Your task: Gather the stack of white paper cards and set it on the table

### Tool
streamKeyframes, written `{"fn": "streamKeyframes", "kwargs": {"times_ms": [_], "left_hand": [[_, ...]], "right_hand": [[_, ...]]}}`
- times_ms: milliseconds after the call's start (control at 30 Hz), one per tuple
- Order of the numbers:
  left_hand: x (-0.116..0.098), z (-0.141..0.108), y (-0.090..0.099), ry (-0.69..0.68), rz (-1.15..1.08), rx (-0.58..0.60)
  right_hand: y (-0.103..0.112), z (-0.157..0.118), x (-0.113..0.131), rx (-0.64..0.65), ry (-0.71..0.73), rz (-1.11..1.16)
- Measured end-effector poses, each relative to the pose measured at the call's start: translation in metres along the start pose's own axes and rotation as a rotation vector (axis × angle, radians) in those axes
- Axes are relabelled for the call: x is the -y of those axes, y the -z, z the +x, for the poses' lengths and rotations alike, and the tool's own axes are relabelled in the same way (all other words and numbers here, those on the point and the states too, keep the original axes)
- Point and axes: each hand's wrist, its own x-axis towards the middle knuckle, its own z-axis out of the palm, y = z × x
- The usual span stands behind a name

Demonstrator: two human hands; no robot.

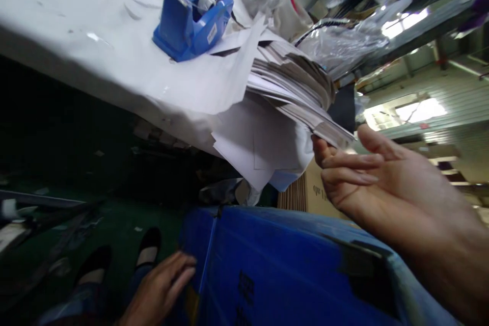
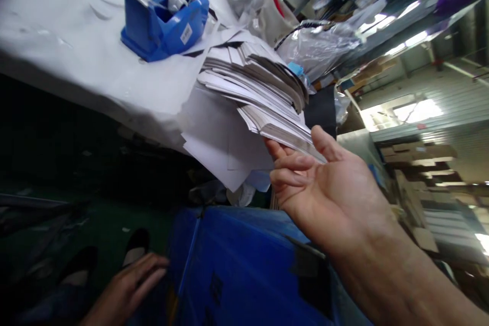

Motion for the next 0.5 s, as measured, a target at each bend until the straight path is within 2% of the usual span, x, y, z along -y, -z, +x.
{"fn": "streamKeyframes", "kwargs": {"times_ms": [100, 200, 267, 367, 433, 500], "left_hand": [[-0.092, 0.051, 0.006, 0.106, -0.278, 0.043], [-0.149, 0.094, 0.005, 0.099, -0.670, 0.005], [-0.172, 0.115, 0.002, 0.056, -0.784, -0.023], [-0.192, 0.138, 0.000, 0.070, -0.848, -0.086], [-0.200, 0.146, 0.000, 0.076, -0.854, -0.121], [-0.207, 0.149, 0.001, 0.042, -0.799, -0.099]], "right_hand": [[0.002, 0.000, 0.001, 0.025, -0.041, 0.019], [0.004, 0.000, -0.003, 0.062, -0.078, 0.029], [0.007, 0.002, -0.009, 0.061, -0.103, 0.032], [0.009, 0.007, -0.018, -0.009, -0.166, 0.018], [0.009, 0.009, -0.020, -0.073, -0.194, 0.010], [0.009, 0.009, -0.017, -0.115, -0.199, 0.020]]}}
